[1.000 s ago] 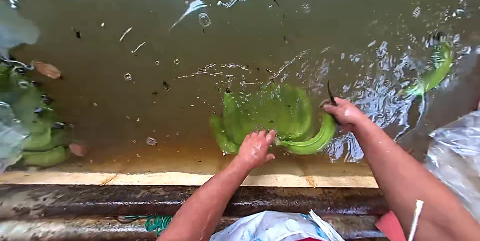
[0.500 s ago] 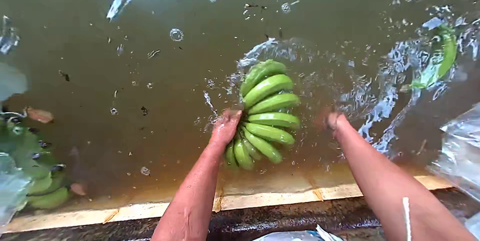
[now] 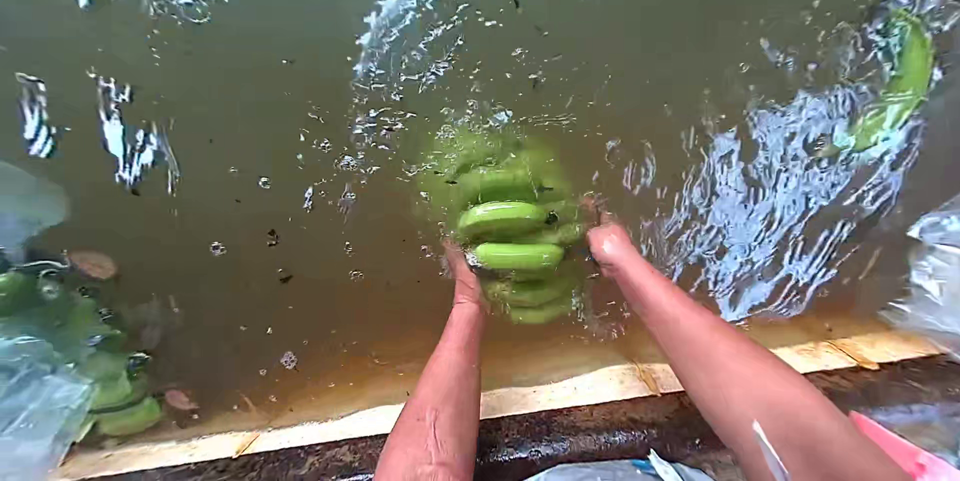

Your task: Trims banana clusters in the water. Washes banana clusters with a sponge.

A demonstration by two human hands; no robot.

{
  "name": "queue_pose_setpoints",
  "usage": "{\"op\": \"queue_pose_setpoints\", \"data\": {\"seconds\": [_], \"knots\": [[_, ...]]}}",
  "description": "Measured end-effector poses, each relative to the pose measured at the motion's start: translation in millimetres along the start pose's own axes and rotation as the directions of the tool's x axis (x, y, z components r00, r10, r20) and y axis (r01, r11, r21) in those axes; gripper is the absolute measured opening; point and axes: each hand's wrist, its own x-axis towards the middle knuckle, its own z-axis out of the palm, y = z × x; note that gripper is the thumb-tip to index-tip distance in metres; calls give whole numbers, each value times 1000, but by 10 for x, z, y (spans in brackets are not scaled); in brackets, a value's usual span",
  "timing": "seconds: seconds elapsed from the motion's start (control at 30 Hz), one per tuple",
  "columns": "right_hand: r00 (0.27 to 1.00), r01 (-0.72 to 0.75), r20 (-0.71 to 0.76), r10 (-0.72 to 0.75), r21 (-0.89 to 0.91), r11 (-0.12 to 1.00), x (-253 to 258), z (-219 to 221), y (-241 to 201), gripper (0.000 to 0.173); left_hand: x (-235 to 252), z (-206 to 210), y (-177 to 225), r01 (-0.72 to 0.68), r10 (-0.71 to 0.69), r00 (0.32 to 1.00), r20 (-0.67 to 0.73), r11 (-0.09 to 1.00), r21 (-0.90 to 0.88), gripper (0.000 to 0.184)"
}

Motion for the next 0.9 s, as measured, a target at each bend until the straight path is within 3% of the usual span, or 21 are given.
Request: {"op": "queue_pose_setpoints", "data": {"seconds": [0.1,0.17,0.23,0.27,0.33,0.43,0.5,0.57,0.63,0.8,0.9], "knots": [[982,182,-3,-189,-255,950,-34,-220,-137,45,-231,-4,-273,151,-158,986,44,978,142,64],[960,253,-48,-276,-274,928,-71,-373,-84,44,-405,-81,-258,102,-135,989,53,910,401,52],[957,230,-126,-260,-211,950,-72,-503,99,43,-504,-173,-215,-116,141,990,-9,847,518,42],[961,190,-170,-218,-167,967,-75,-539,196,40,-490,-212,-194,-229,298,953,-52,821,523,45],[967,148,-202,-154,-41,988,-166,-528,344,36,-388,-309,-48,-334,428,901,-65,782,526,56],[972,225,-107,-209,162,961,-382,-362,360,31,-23,-395,272,-322,382,924,25,740,591,56],[972,235,-35,-232,197,952,-476,-233,295,28,171,-394,457,-265,292,953,79,682,681,55],[972,234,2,-235,98,967,-467,-129,209,30,273,-372,579,-190,169,980,108,615,765,54],[972,236,-12,-237,-43,971,-391,-49,107,33,304,-357,563,-187,126,982,139,619,763,52],[969,229,-39,-245,-240,943,-277,-10,-33,46,163,-295,233,-261,225,964,142,690,676,46],[958,258,-42,-283,-295,920,-319,-9,-78,41,57,-247,117,-308,297,948,118,749,587,42]]}}
